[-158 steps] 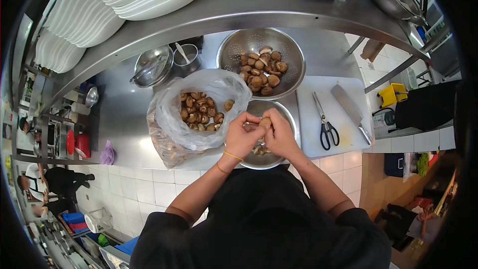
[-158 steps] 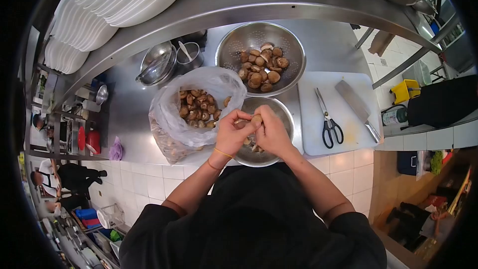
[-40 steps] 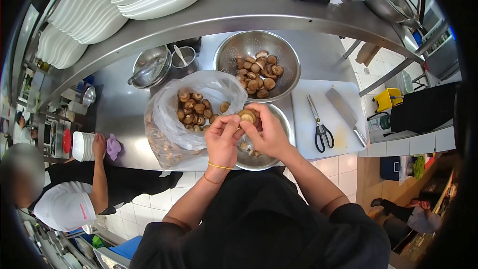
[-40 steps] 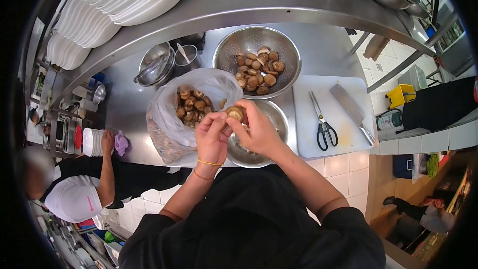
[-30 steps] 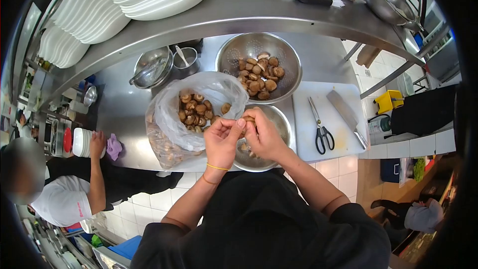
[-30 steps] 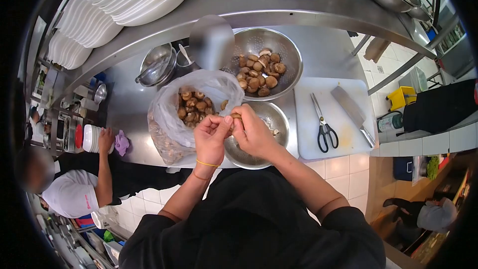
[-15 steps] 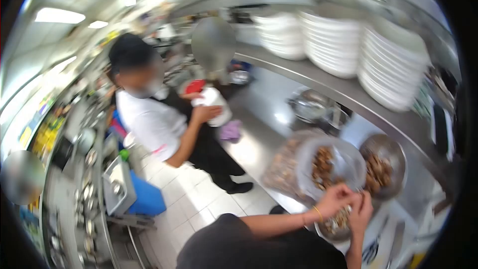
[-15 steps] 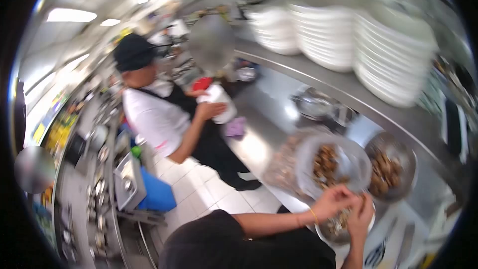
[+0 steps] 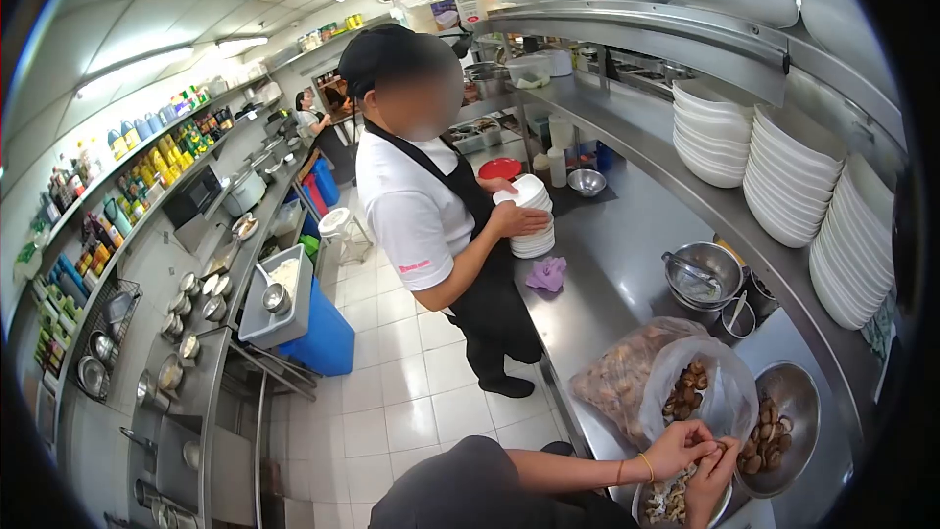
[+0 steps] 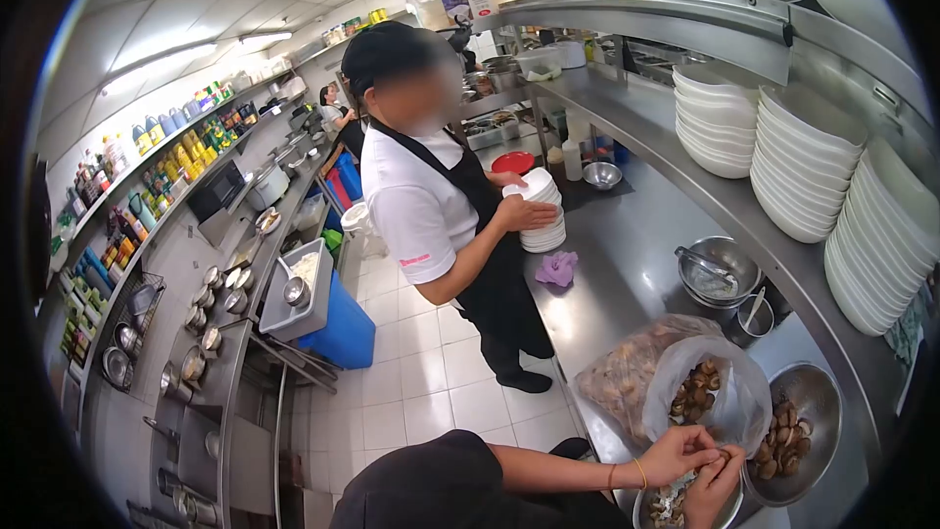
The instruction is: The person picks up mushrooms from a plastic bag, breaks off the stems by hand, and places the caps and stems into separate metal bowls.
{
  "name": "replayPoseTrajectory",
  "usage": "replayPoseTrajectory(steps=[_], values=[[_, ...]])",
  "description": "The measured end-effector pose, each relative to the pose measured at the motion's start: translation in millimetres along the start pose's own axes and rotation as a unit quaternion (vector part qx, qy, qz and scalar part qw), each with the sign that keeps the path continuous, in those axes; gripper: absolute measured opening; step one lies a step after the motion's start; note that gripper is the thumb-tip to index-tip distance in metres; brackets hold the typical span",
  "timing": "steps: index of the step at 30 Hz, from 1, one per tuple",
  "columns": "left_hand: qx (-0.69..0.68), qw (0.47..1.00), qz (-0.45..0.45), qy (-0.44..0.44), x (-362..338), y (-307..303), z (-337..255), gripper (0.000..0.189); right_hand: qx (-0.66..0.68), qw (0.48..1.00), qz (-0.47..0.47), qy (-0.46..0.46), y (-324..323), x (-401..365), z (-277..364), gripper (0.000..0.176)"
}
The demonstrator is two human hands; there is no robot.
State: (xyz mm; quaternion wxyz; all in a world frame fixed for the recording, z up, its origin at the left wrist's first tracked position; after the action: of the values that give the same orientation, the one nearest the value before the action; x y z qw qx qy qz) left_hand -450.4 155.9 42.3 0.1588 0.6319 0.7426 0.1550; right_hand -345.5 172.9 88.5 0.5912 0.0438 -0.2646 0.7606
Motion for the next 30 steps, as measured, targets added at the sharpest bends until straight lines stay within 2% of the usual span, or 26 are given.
replayPoseTrajectory(steps=[3,5,9,11,14,15,18,21,24,28,30], values=[[-0.032,0.999,-0.003,0.005,-2.4,-2.3,0.6,0.017,0.029,0.999,-0.003,0.019,2.8,-0.8,-3.5,0.018],[-0.082,0.996,-0.022,0.008,-6.3,-3.5,-8.2,0.019,0.007,0.998,-0.057,0.013,-4.4,2.7,21.7,0.020],[-0.136,0.989,-0.034,-0.051,-5.7,-4.8,3.3,0.021,-0.010,0.999,-0.017,0.041,-5.0,1.5,-11.2,0.022],[-0.010,0.999,-0.012,-0.028,0.2,-9.7,16.6,0.023,-0.010,0.999,0.018,0.027,-3.0,-3.9,-8.4,0.020],[0.043,0.998,-0.003,-0.047,-4.6,-8.1,14.1,0.023,-0.008,0.997,0.031,0.067,-4.8,-14.5,-38.1,0.020],[0.021,0.999,-0.023,-0.005,-6.0,-6.4,8.9,0.023,0.029,0.994,0.025,0.102,-3.4,-17.2,-38.1,0.017],[0.011,0.999,-0.006,-0.032,-7.8,4.0,16.8,0.021,0.094,0.986,-0.008,0.137,-1.6,-24.2,-39.2,0.013],[0.040,0.998,0.025,-0.042,-6.7,9.5,23.1,0.027,0.057,0.994,-0.022,0.088,-6.3,-20.2,-19.0,0.010],[0.064,0.997,0.043,-0.018,-7.2,16.1,18.4,0.026,0.078,0.989,-0.008,0.122,-9.6,-22.3,-25.0,0.010],[0.084,0.995,0.051,-0.025,-8.0,22.1,19.4,0.025,0.050,0.992,-0.027,0.111,-19.1,-26.0,-29.6,0.012],[0.083,0.995,0.052,0.000,-4.5,21.2,27.1,0.026,0.058,0.987,-0.055,0.142,-27.9,-28.2,-35.9,0.019]])
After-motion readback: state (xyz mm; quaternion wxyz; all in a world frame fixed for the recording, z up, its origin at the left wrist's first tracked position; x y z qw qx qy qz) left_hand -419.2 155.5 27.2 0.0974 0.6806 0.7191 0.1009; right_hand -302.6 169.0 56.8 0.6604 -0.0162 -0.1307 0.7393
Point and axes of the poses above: each hand's wrist, its own x-axis towards the middle knuckle, its own y-axis out of the palm, z = x × y, the point moved 10 cm from there along x, towards the middle knuckle, and after that the axes turned 5 degrees about -z, right-handed, at the moved point
